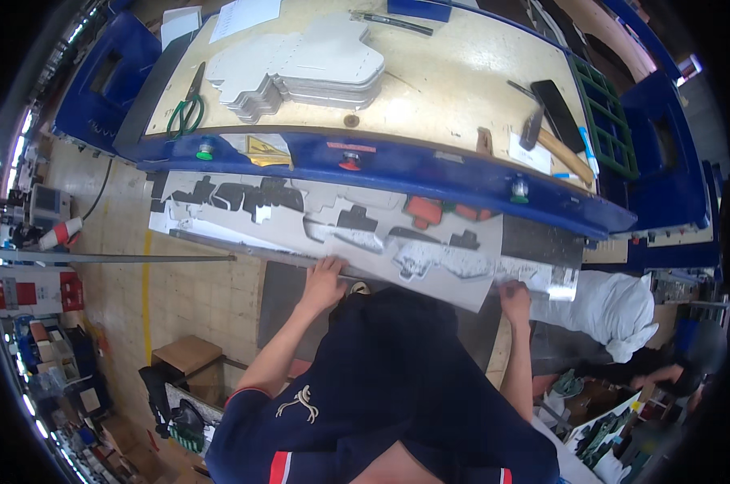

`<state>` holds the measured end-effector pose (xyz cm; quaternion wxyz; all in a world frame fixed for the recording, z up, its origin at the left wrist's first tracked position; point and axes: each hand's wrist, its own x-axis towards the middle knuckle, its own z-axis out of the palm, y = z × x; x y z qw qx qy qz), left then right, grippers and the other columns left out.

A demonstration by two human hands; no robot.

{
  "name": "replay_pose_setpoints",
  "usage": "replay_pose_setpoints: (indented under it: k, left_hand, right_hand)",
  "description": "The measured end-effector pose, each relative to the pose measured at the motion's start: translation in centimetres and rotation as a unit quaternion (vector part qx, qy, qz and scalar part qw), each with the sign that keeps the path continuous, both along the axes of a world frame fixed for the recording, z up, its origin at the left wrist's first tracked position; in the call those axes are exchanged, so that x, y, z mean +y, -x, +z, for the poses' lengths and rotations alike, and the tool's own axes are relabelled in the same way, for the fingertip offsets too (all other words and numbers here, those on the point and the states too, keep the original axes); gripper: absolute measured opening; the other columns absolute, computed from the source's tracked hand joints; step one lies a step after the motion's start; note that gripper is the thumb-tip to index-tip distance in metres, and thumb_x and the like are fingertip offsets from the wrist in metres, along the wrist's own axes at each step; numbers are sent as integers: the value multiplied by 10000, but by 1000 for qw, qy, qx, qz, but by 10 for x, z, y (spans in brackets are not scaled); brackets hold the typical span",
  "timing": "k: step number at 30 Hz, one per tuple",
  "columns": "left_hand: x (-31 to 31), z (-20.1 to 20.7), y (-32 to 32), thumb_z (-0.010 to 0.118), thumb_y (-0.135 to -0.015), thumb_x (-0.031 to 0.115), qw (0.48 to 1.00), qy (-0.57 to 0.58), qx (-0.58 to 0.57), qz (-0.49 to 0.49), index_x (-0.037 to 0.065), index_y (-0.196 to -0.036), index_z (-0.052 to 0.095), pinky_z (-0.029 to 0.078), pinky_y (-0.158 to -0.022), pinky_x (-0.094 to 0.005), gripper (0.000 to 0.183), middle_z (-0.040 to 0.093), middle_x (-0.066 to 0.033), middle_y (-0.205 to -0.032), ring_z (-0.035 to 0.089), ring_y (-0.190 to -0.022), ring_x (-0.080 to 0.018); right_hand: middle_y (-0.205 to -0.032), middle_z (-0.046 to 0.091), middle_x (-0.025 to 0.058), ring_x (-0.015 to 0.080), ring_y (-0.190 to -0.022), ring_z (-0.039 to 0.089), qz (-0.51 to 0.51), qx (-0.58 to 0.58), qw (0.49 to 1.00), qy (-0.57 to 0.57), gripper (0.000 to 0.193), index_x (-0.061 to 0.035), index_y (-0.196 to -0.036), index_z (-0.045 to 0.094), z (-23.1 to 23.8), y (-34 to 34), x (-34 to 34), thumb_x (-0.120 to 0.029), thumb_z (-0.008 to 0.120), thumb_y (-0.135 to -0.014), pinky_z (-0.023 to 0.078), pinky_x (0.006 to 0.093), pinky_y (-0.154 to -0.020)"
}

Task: Operator is using a hydraulic clicker press to cut shoe components from a sheet of material using a metal die.

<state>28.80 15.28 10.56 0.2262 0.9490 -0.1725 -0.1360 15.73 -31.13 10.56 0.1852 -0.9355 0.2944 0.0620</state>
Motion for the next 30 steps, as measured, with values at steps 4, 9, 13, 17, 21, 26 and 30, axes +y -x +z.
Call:
replay_pose_setpoints:
  k: [4,9,13,17,21,26,30]
  left_hand:
    - [5,54,-51,641,-818,281,936,-15,325,-133,76,-976,695,494,-805,-433,264,670,-154,-968,641,-948,-315]
    - [-56,-14,-108,565,-871,216,984,141,-100,41,45,-875,667,485,-758,-439,199,649,-172,-856,599,-894,-364]
    - [-102,-59,-141,529,-922,252,971,134,-195,-45,156,-1219,613,307,-1069,-514,323,534,-187,-1262,463,-1191,-399]
    - [-109,-77,-129,478,-954,338,973,11,-211,-89,274,-1384,486,174,-1120,-575,435,422,-170,-1415,362,-1318,-385]
    - [-108,-84,-118,438,-963,419,979,-11,-189,-74,371,-1442,378,135,-1132,-574,485,295,-115,-1531,220,-1418,-368]
    - [-105,-92,-107,414,-967,451,983,-25,-173,-64,399,-1462,318,93,-1141,-577,507,165,-76,-1585,128,-1451,-351]
    - [-91,-75,-111,435,-963,365,980,102,-167,-35,221,-1243,581,306,-1048,-481,347,493,-127,-1339,429,-1256,-329]
  right_hand:
    - [-924,666,185,374,-913,633,26,-119,987,-106,187,-14,-877,668,33,-34,41,-199,643,-858,490,409,-816]
    - [-1286,517,205,380,-1200,494,191,-93,969,-123,493,-42,-1238,544,46,-126,159,-250,706,-821,409,455,-1000]
    - [-1382,389,211,382,-1321,334,237,-142,961,10,891,-55,-1350,415,18,-175,205,-329,828,-610,299,512,-1071]
    - [-1237,460,190,370,-1222,412,217,-20,975,39,903,6,-1269,457,1,-189,201,-346,845,-534,312,487,-1062]
    - [-1108,492,175,347,-1081,491,246,-8,969,-22,802,18,-1130,507,32,-179,191,-329,847,-491,406,459,-940]
    - [-1081,511,150,309,-1048,524,154,-174,971,-59,787,1,-1178,495,119,-107,143,-251,847,-521,439,405,-917]
    - [-1036,576,75,169,-914,562,-149,-359,910,-144,590,-9,-1194,496,107,-7,41,-225,796,-735,463,301,-845]
